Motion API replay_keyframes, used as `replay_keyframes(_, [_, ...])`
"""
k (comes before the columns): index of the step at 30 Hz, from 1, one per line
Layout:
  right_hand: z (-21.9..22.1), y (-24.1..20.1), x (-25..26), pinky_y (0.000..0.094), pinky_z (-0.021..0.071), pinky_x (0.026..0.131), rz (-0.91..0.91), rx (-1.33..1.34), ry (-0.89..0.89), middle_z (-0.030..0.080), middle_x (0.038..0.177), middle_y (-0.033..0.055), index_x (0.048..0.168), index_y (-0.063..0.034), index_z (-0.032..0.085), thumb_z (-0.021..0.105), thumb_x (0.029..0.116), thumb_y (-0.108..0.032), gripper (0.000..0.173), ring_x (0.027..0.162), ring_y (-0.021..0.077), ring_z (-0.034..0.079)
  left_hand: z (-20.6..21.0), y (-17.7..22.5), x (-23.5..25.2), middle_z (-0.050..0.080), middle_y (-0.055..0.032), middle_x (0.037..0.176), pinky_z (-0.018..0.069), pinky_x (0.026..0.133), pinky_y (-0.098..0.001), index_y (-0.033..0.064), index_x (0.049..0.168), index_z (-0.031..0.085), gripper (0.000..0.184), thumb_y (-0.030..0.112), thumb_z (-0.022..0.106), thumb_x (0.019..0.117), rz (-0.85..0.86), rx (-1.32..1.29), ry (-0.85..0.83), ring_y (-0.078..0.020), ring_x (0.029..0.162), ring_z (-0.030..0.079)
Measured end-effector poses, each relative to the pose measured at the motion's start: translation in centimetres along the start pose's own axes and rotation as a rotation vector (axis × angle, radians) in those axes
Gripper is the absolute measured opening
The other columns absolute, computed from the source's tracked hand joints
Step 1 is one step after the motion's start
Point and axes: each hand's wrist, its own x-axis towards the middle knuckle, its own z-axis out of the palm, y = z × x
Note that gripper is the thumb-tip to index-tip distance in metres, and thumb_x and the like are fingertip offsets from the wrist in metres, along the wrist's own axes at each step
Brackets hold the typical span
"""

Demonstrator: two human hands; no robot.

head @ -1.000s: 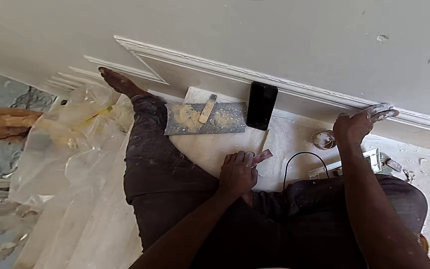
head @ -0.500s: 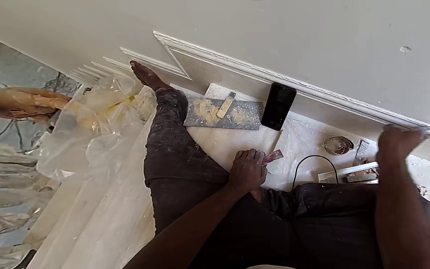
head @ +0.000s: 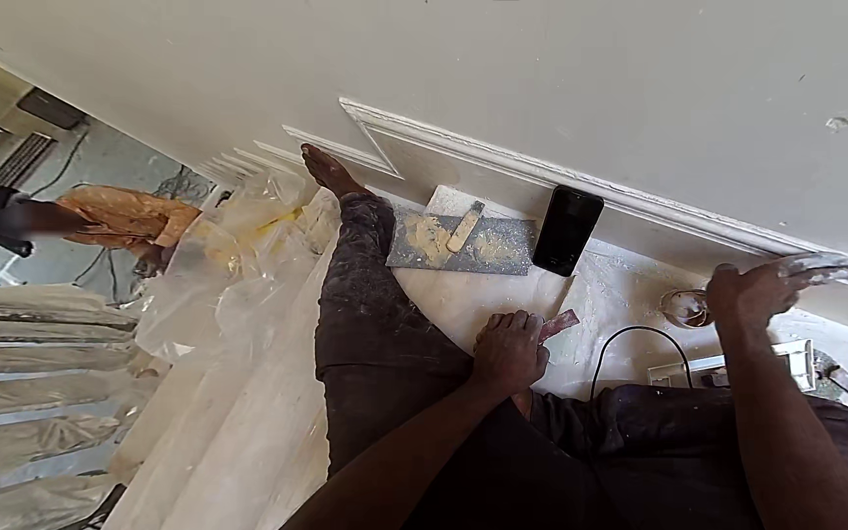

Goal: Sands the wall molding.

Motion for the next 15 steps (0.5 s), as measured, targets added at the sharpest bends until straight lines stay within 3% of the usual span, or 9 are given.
replay_keyframes(2, [0.1, -0.6, -1.6, 0.0734, 0.0126, 0.118, -0.146, 0.009, -0.056, 0.006, 0.161, 0.0445, 0.154, 0.0205, 0.013, 0.064, 0.0914, -0.021, 0.091, 0.151, 0.0599, 0.01, -0.1, -0.1, -0.2, 0.072, -0.0104, 0.105, 0.0503, 0.098, -0.0472, 0.0079, 0.111, 0.071, 0.032, 0.031, 0.063, 0.0896, 0.014, -0.008, 0.03, -0.0266, 0.102, 0.069])
replay_keyframes(4, [0.6, -0.7, -3.4, 0.0784, 0.011, 0.116, -0.321, 0.011, -0.075, -0.001, 0.164, 0.041, 0.157, 0.0161, 0.008, 0.065, 0.0872, -0.02, 0.097, 0.153, 0.0588, 0.004, -0.1, -0.3, -0.6, 0.072, -0.0111, 0.103, 0.0504, 0.098, -0.0483, 0.0074, 0.11, 0.071, 0.031, 0.03, 0.064, 0.0897, 0.021, -0.028, 0.051, -0.0277, 0.101, 0.069])
replay_keyframes(6, [1.1, -0.8, -4.7, 0.0772, 0.0115, 0.116, -0.412, 0.034, -0.077, -0.003, 0.168, 0.0332, 0.161, 0.0084, 0.01, 0.065, 0.0868, -0.023, 0.098, 0.156, 0.0524, 0.003, 0.0, -0.5, -0.8, 0.071, -0.0112, 0.1, 0.0507, 0.096, -0.0484, 0.0068, 0.109, 0.07, 0.032, 0.03, 0.063, 0.0888, 0.032, -0.04, 0.084, -0.0279, 0.098, 0.069])
replay_keyframes(7, [1.0, -0.8, -5.3, 0.0743, 0.0119, 0.118, -0.396, 0.074, -0.073, -0.003, 0.169, 0.0311, 0.162, 0.0064, 0.008, 0.065, 0.0876, -0.026, 0.1, 0.156, 0.0503, 0.005, -0.1, -0.5, -0.9, 0.071, -0.0113, 0.1, 0.0505, 0.095, -0.0485, 0.0066, 0.109, 0.07, 0.032, 0.029, 0.063, 0.0886, 0.03, -0.049, 0.091, -0.0281, 0.097, 0.069])
replay_keyframes(9, [-0.5, -0.8, -5.3, 0.0725, 0.0196, 0.116, -0.279, 0.163, -0.045, 0.004, 0.165, 0.0383, 0.159, 0.0122, 0.006, 0.067, 0.0904, -0.027, 0.1, 0.151, 0.0573, 0.017, -0.1, -0.5, -1.0, 0.071, -0.0128, 0.099, 0.0507, 0.095, -0.0493, 0.0053, 0.109, 0.07, 0.031, 0.028, 0.063, 0.088, 0.027, -0.063, 0.112, -0.0293, 0.097, 0.069])
replay_keyframes(11, [-2.1, 0.5, -2.9, 0.0697, 0.0298, 0.115, -0.079, 0.199, -0.017, 0.019, 0.161, 0.041, 0.155, 0.0161, 0.02, 0.068, 0.0926, -0.03, 0.091, 0.147, 0.0571, 0.027, -0.2, -0.5, -1.1, 0.071, -0.0136, 0.1, 0.0503, 0.096, -0.0496, 0.0047, 0.108, 0.07, 0.03, 0.027, 0.063, 0.089, 0.015, -0.072, 0.108, -0.0299, 0.098, 0.069])
replay_keyframes(13, [-2.9, 2.9, 0.6, 0.0632, 0.0307, 0.119, 0.05, 0.25, 0.065, 0.017, 0.164, 0.036, 0.156, 0.0135, 0.023, 0.068, 0.089, -0.025, 0.089, 0.151, 0.0496, 0.024, -0.4, -0.5, -1.1, 0.071, -0.0133, 0.101, 0.0499, 0.097, -0.0493, 0.0049, 0.108, 0.069, 0.029, 0.027, 0.063, 0.0897, 0.012, -0.069, 0.091, -0.0295, 0.099, 0.069])
replay_keyframes(15, [-3.2, 4.4, 3.0, 0.0502, 0.0264, 0.125, 0.095, 0.298, 0.117, 0.014, 0.168, 0.029, 0.158, 0.0094, 0.02, 0.066, 0.0877, -0.017, 0.088, 0.156, 0.0379, 0.02, -0.5, -0.5, -0.8, 0.071, -0.0123, 0.102, 0.0491, 0.098, -0.0482, 0.0057, 0.109, 0.07, 0.029, 0.026, 0.063, 0.0901, 0.013, -0.055, 0.061, -0.0285, 0.101, 0.069])
